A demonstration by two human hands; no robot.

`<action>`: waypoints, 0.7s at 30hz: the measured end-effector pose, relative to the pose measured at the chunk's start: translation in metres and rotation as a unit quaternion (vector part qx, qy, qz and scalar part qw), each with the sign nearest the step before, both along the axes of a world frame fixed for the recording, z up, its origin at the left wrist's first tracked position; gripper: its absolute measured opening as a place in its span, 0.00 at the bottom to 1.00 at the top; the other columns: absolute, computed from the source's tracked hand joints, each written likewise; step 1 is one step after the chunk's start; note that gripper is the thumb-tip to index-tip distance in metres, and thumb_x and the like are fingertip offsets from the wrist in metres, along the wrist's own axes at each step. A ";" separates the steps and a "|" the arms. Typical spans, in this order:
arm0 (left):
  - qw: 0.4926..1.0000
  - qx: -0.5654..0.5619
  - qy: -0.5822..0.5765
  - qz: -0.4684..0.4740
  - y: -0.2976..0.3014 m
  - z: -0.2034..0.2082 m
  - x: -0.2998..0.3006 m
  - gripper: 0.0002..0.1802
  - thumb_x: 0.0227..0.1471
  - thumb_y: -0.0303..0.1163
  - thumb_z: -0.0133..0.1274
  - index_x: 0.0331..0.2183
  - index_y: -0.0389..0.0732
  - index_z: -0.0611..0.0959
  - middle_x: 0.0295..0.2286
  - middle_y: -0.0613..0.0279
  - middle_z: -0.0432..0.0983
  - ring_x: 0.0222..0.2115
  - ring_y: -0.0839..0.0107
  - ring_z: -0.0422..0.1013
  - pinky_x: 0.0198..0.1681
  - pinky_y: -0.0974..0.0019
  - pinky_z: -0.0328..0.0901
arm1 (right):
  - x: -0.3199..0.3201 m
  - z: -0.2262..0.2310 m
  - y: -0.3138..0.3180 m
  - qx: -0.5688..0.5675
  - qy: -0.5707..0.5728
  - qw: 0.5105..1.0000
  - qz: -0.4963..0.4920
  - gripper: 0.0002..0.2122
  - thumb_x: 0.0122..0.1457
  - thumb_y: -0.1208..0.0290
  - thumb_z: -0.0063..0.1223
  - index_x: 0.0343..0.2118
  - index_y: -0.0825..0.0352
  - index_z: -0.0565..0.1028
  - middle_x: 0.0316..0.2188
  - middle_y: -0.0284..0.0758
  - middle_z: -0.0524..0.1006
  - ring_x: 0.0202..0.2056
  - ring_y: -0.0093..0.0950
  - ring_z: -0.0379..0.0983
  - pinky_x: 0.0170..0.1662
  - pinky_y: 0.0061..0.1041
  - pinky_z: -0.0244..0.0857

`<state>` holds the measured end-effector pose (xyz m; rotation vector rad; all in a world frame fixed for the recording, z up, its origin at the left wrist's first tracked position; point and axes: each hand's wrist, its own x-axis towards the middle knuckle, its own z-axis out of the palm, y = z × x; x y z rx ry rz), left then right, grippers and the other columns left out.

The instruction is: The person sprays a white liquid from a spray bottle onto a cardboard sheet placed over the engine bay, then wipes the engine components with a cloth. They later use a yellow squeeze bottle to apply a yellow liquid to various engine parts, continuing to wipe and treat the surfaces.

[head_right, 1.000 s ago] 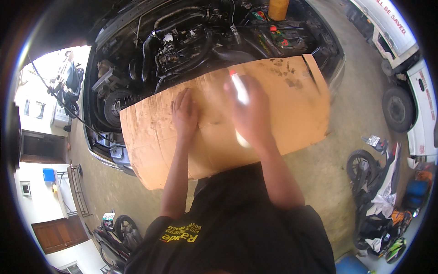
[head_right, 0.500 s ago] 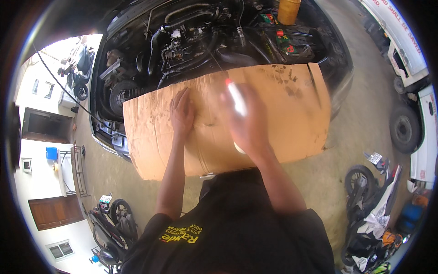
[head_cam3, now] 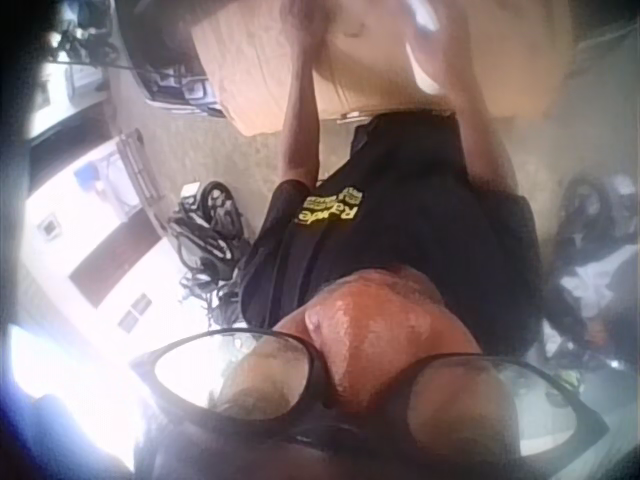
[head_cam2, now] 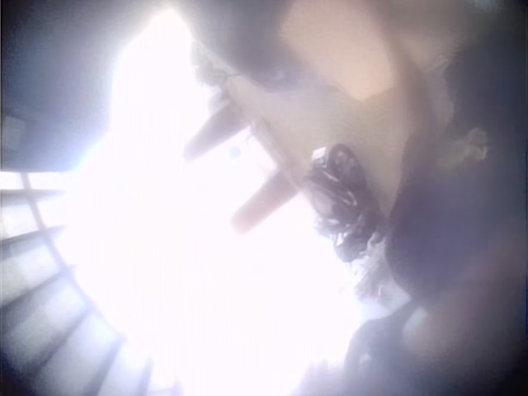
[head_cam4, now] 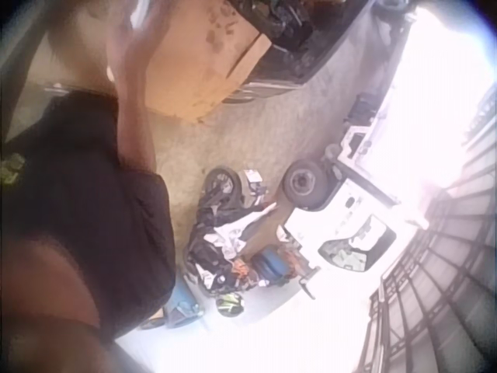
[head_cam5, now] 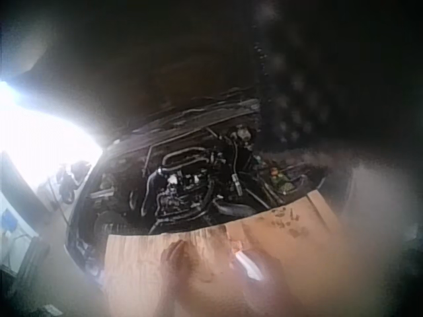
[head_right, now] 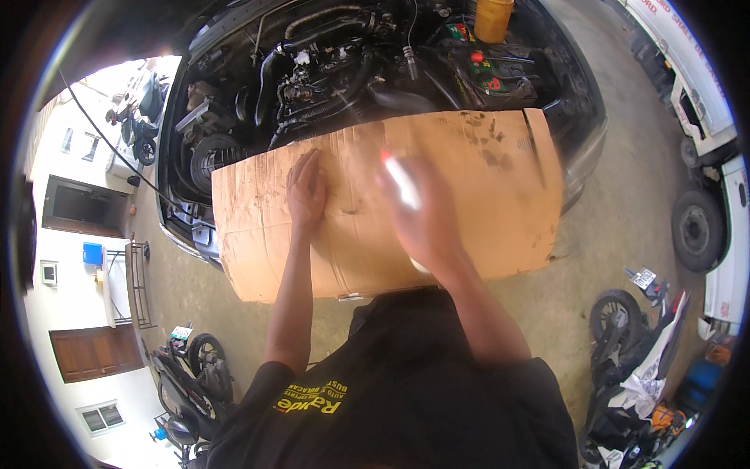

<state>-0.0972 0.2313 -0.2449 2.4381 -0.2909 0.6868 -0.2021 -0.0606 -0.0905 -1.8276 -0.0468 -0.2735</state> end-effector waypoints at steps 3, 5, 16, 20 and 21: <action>1.000 -0.002 0.002 0.001 0.000 0.000 0.001 0.23 0.72 0.32 0.58 0.64 0.43 0.87 0.64 0.55 0.83 0.68 0.51 0.74 0.75 0.47 0.63 | -0.008 -0.003 -0.005 0.029 0.024 0.999 0.001 0.20 0.76 0.57 0.68 0.56 0.72 0.83 0.46 0.37 0.85 0.45 0.28 0.82 0.52 0.30 0.75; 1.000 -0.005 0.002 0.000 0.000 0.000 0.000 0.23 0.72 0.32 0.58 0.64 0.43 0.87 0.64 0.56 0.83 0.68 0.51 0.74 0.75 0.47 0.63 | -0.007 -0.005 -0.007 0.012 -0.017 1.000 -0.014 0.20 0.76 0.58 0.68 0.57 0.72 0.83 0.46 0.37 0.85 0.45 0.28 0.82 0.52 0.30 0.75; 1.000 -0.007 0.015 0.006 -0.002 0.004 -0.002 0.22 0.72 0.32 0.58 0.64 0.44 0.88 0.64 0.56 0.83 0.68 0.51 0.73 0.75 0.47 0.63 | 0.009 -0.005 -0.023 0.008 -0.040 0.998 -0.056 0.16 0.77 0.61 0.67 0.54 0.71 0.84 0.45 0.34 0.85 0.45 0.25 0.81 0.52 0.29 0.73; 1.000 -0.007 0.016 0.007 -0.001 0.004 0.000 0.22 0.72 0.32 0.58 0.64 0.44 0.88 0.64 0.57 0.83 0.68 0.51 0.73 0.75 0.47 0.63 | 0.021 -0.005 -0.033 0.019 -0.024 0.996 -0.079 0.16 0.77 0.59 0.68 0.52 0.71 0.84 0.44 0.33 0.85 0.45 0.23 0.80 0.52 0.28 0.73; 1.000 -0.006 0.016 0.006 -0.001 0.004 0.000 0.22 0.72 0.32 0.58 0.64 0.44 0.88 0.64 0.57 0.83 0.68 0.51 0.73 0.75 0.47 0.63 | 0.024 -0.005 -0.034 0.014 -0.019 0.996 -0.092 0.17 0.77 0.59 0.68 0.52 0.71 0.84 0.43 0.33 0.85 0.45 0.23 0.80 0.52 0.28 0.73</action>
